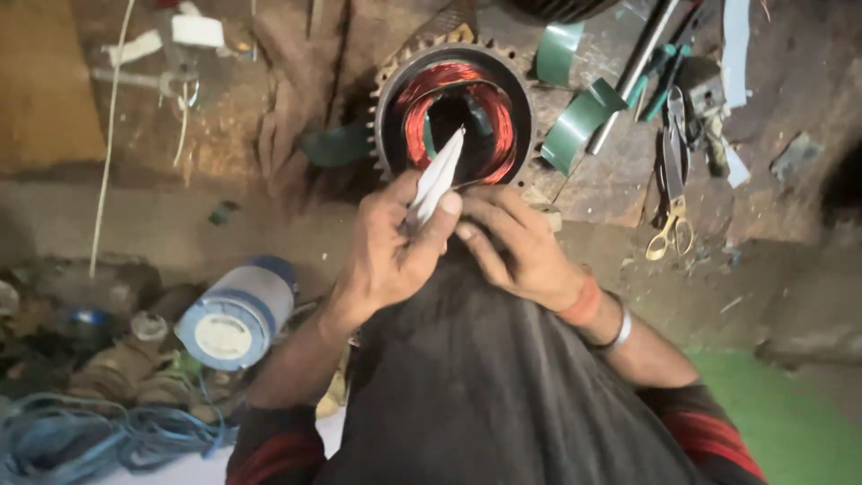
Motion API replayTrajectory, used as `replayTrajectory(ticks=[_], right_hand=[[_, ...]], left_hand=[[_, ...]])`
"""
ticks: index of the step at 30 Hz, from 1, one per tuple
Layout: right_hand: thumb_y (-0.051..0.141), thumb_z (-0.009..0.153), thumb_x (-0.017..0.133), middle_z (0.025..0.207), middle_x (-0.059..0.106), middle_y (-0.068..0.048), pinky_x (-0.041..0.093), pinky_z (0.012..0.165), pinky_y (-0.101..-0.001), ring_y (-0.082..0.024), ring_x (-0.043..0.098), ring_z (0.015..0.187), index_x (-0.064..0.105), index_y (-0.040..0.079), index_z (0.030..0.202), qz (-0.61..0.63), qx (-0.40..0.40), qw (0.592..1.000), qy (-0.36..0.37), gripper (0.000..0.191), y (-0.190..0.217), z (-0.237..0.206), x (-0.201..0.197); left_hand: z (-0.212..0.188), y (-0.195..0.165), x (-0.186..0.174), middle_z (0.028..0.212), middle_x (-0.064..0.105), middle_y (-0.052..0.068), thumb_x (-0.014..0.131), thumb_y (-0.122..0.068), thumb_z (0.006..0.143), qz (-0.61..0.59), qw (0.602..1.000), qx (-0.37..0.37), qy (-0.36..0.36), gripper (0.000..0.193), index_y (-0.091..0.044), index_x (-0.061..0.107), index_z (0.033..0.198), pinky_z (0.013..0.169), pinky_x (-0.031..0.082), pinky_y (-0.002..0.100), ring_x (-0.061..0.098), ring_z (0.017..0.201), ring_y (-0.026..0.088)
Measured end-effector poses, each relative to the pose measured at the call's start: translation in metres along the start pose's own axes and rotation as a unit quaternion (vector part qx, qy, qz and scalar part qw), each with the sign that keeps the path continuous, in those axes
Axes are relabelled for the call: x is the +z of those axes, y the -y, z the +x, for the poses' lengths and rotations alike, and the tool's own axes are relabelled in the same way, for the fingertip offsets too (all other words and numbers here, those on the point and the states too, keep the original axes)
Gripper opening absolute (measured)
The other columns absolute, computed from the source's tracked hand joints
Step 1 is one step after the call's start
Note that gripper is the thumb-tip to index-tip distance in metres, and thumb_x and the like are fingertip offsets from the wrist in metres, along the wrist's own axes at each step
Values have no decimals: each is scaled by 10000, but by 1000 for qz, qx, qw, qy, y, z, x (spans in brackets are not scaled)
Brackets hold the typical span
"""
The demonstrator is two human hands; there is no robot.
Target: The person cuts green insulating tape with scissors and inserts the pieces into the slots of a motor stator containing copper windings. They then cut and insert white insulating tape into the same stator, pressing the tape into place with their fingers.
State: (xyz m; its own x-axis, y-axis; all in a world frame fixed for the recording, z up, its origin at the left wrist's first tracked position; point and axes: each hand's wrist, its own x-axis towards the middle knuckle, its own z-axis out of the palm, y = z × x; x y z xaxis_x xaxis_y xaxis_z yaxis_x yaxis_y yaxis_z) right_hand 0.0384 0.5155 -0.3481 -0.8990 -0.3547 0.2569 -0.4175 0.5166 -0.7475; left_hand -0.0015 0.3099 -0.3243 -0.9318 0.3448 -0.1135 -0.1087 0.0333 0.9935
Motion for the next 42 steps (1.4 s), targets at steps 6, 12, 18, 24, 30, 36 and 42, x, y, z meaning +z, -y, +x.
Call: replayTrajectory(ticks=[6, 12, 18, 24, 30, 36, 42], right_hand=[[58, 992, 596, 1041, 657, -141, 562, 814, -388, -288, 674, 911, 611, -16, 1027, 73, 5, 982, -176, 83, 18, -17, 12], [253, 1112, 481, 928, 546, -157, 487, 913, -496, -333, 594, 928, 483, 71, 995, 209, 22, 938, -276, 216, 39, -32, 17], [263, 1127, 552, 744, 467, 29, 453, 728, -343, -105, 434, 683, 490, 82, 1067, 501, 138, 800, -300, 200, 60, -15, 38], [211, 1032, 587, 832, 498, 20, 429, 661, -326, -121, 437, 650, 536, 94, 1051, 527, 231, 767, -283, 129, 117, -128, -36], [217, 953, 633, 983, 610, 8, 436, 598, -297, -101, 474, 610, 596, 98, 1173, 280, 241, 821, -434, 252, 128, -197, -75], [222, 875, 680, 1133, 722, -3, 443, 534, -269, -82, 510, 570, 656, 102, 1294, 38, 522, 830, -191, 437, 63, -98, -34], [504, 751, 900, 919, 714, -255, 558, 716, -415, -336, 711, 844, 617, -54, 1228, 6, 369, 926, 78, 788, 42, -17, 23]], left_hand=[[8, -9, -22, 774, 652, -29, 731, -168, 1009, -73, 985, -52, 148, 171, -14, 678, 1063, 616, 442, 233, 562, 696, 34], [21, -34, -62, 979, 720, 4, 738, -144, 991, -68, 979, -13, 194, 271, -7, 669, 1214, 811, 552, 245, 676, 897, 81], [34, -29, -31, 930, 728, 48, 813, -201, 925, 221, 966, 111, 70, 252, -85, 699, 1118, 712, 579, 325, 738, 803, 220], [41, -26, -29, 874, 693, 67, 795, -229, 888, 312, 943, 83, 83, 107, -131, 783, 932, 665, 544, 416, 693, 770, 330], [49, -27, -31, 867, 689, 73, 792, -235, 884, 295, 948, 44, 108, 146, -121, 779, 973, 665, 547, 406, 691, 761, 314], [35, -35, -54, 1060, 732, 43, 810, -248, 918, 56, 980, -25, 190, 428, -59, 638, 1262, 828, 561, 312, 709, 952, 178], [11, -104, -133, 880, 697, 58, 869, -116, 694, 91, 916, -274, 278, 566, -73, 750, 1245, 685, 522, 263, 662, 789, 117]])
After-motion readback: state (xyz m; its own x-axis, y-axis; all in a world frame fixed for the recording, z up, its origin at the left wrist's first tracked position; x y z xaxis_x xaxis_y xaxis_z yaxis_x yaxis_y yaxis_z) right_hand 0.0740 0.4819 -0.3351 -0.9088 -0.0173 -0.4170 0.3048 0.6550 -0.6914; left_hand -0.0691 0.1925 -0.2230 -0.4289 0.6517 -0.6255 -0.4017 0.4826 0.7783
